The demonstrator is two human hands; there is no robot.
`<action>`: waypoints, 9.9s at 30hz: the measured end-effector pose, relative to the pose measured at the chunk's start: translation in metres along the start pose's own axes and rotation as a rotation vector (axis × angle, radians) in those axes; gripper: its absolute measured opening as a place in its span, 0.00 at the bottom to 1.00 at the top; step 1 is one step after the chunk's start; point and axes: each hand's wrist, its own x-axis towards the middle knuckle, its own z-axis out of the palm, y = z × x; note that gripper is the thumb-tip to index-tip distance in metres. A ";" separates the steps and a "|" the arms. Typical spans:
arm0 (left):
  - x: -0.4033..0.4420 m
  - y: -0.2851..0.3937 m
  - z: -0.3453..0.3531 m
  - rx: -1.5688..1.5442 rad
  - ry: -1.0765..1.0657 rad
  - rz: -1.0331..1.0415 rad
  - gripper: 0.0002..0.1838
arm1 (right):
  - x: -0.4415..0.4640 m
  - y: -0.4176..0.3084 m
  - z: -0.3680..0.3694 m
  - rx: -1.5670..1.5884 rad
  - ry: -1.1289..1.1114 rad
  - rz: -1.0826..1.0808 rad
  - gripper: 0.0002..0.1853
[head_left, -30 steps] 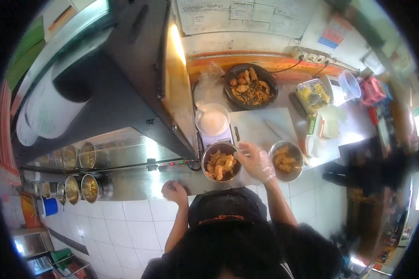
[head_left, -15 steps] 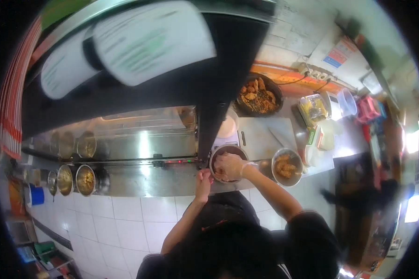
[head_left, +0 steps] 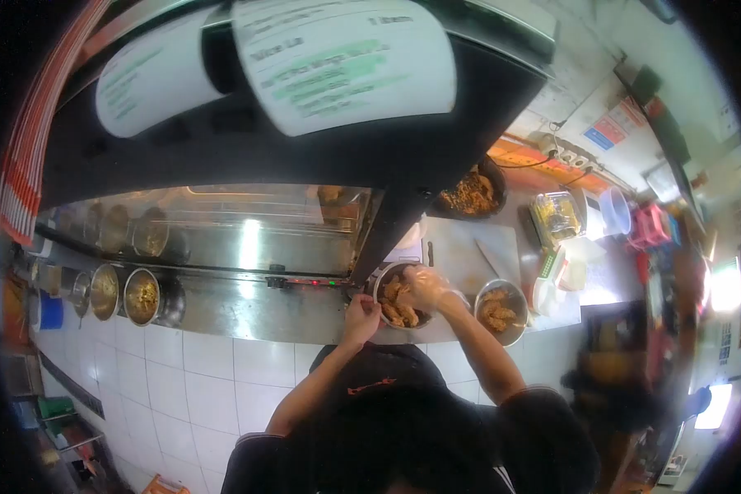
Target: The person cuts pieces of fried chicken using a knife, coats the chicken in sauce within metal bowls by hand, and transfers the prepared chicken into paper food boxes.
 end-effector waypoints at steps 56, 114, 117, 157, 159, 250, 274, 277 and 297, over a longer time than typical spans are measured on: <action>-0.018 0.010 -0.006 -0.331 -0.095 -0.216 0.10 | 0.034 -0.018 -0.008 -0.396 -0.413 -0.405 0.50; -0.025 -0.010 -0.001 -0.347 -0.086 -0.189 0.10 | -0.012 -0.019 0.057 -0.094 0.173 -0.073 0.34; -0.021 -0.007 0.004 -0.266 -0.026 -0.145 0.10 | -0.032 -0.036 0.068 -0.159 0.277 -0.002 0.29; -0.025 -0.005 -0.003 -0.242 -0.061 -0.132 0.09 | 0.004 0.000 0.061 0.043 0.012 -0.123 0.36; -0.025 -0.005 -0.003 -0.238 -0.065 -0.132 0.09 | 0.004 -0.006 0.055 -0.014 -0.013 -0.161 0.37; -0.022 0.002 -0.014 -0.363 -0.027 -0.147 0.13 | -0.023 -0.022 0.021 0.233 0.267 -0.363 0.24; -0.021 -0.004 -0.014 -0.275 -0.007 -0.200 0.12 | 0.016 -0.003 0.071 0.178 0.127 -0.109 0.37; -0.029 0.008 -0.011 -0.267 0.010 -0.165 0.12 | 0.005 -0.006 0.078 0.133 0.282 -0.071 0.32; -0.022 -0.010 -0.009 -0.421 -0.165 -0.167 0.14 | 0.028 -0.005 0.067 0.102 0.164 -0.145 0.43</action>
